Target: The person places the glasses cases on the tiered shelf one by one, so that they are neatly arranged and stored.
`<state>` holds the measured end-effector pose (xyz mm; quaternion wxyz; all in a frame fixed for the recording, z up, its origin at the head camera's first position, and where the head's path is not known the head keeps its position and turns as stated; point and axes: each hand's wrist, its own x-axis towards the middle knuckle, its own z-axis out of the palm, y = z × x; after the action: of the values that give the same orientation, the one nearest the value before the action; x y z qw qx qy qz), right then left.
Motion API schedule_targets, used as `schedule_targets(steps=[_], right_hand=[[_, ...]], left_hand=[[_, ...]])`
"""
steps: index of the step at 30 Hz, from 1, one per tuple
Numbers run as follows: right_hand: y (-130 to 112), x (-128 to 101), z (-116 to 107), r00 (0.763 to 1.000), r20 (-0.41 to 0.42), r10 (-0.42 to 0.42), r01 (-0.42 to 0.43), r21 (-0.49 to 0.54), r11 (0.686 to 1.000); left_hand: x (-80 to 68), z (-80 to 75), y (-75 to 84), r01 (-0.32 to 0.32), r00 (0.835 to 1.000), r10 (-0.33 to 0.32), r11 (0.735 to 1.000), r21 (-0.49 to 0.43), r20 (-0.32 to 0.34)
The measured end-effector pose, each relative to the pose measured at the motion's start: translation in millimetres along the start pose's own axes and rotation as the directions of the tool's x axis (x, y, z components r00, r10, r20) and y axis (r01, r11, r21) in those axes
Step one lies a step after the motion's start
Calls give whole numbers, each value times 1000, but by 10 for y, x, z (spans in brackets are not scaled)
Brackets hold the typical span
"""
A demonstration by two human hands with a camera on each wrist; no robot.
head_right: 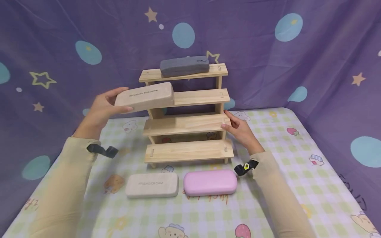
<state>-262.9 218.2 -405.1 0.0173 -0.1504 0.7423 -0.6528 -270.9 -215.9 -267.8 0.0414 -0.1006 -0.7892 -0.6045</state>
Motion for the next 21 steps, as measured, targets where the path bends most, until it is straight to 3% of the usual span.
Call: schedule_targets(steps=[12, 21], right_hand=[[-6, -2, -2, 1000, 5, 6, -6, 9, 1000], [-11, -14, -2, 1000, -15, 27, -27, -28, 999]], left_hand=[[242, 501, -1, -11, 995, 11, 1000, -2, 101], [418, 797, 11, 25, 989, -27, 1000, 17, 148]])
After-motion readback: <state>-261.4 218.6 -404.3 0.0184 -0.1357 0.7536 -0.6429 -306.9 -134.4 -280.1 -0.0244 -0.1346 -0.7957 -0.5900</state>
